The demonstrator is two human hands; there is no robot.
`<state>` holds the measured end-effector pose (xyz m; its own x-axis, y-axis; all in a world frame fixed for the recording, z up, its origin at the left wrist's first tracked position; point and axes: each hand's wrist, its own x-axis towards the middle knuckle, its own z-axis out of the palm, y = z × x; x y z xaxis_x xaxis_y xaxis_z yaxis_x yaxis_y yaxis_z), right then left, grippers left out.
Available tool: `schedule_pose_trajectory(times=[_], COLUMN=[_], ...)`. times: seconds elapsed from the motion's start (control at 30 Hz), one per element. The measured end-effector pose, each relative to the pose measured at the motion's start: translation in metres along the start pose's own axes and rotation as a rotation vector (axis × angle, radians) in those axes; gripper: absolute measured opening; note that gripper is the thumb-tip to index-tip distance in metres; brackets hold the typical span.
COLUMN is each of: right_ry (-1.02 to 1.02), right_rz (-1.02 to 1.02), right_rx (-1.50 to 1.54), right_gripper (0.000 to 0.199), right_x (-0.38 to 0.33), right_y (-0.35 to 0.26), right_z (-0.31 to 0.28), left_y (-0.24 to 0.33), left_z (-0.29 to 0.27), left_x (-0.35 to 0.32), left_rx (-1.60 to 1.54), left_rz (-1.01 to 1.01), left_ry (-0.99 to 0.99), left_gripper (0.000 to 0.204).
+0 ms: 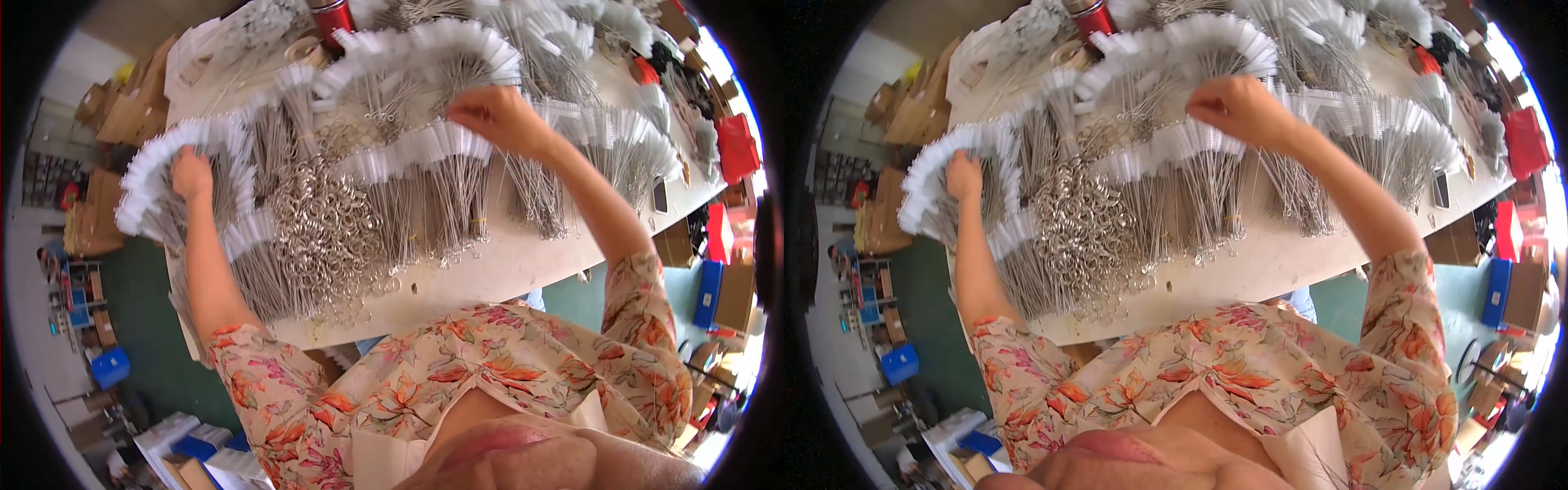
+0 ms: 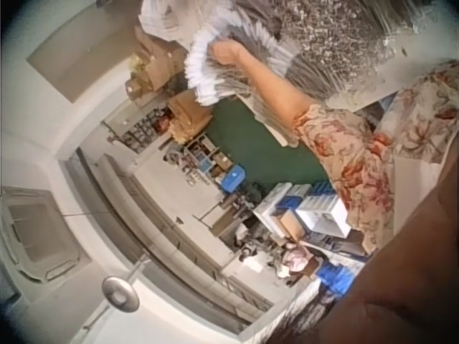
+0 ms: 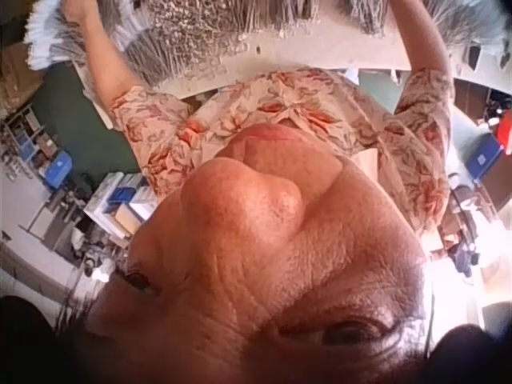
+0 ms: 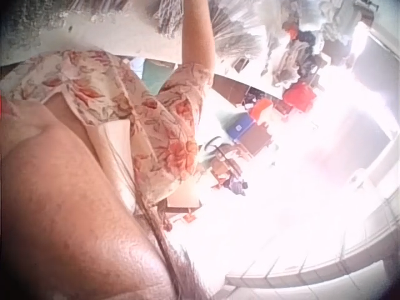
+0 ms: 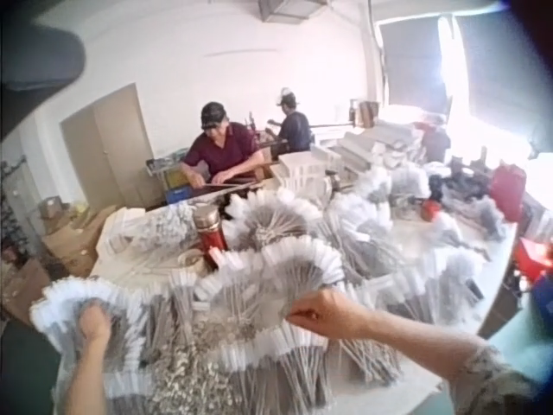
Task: Assembling small brushes by attaching metal rings to the bases of the brush handles.
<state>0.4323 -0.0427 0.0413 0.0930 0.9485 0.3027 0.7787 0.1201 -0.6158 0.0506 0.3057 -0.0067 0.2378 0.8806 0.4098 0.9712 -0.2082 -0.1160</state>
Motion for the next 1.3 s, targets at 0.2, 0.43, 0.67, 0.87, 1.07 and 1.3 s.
schedule_pose_trajectory(times=[0.2, 0.43, 0.67, 0.87, 1.07, 1.3], right_ry=[-0.108, -0.093, 0.265, 0.655, 0.61, 0.332], right_rz=[0.241, 0.536, 0.404, -0.2, 0.002, 0.176], right_rx=[0.126, -0.258, 0.346, 0.523, 0.109, -0.554], right_gripper=[0.019, 0.028, 0.024, 0.017, 0.012, 0.022], right_x=[0.104, 0.155, 0.161, 0.15, 0.093, -0.01], right_y=[0.064, 0.089, 0.1, 0.017, 0.069, 0.182], right_z=[0.025, 0.072, 0.077, -0.065, -0.13, -0.178], left_y=[-0.02, -0.016, 0.01, 0.045, 0.073, 0.07], left_z=[-0.004, -0.019, -0.047, -0.035, 0.015, 0.008], left_x=[-0.001, -0.006, -0.014, -0.033, -0.024, -0.022], left_rx=[0.206, 0.06, -1.042, -1.135, -0.581, -0.559], left_rz=[0.02, -0.047, -0.156, 0.005, 0.311, 0.236], left_ry=[-0.177, -0.074, 0.225, -0.32, -0.282, -0.335], left_gripper=[0.024, 0.023, 0.022, 0.02, 0.026, 0.015])
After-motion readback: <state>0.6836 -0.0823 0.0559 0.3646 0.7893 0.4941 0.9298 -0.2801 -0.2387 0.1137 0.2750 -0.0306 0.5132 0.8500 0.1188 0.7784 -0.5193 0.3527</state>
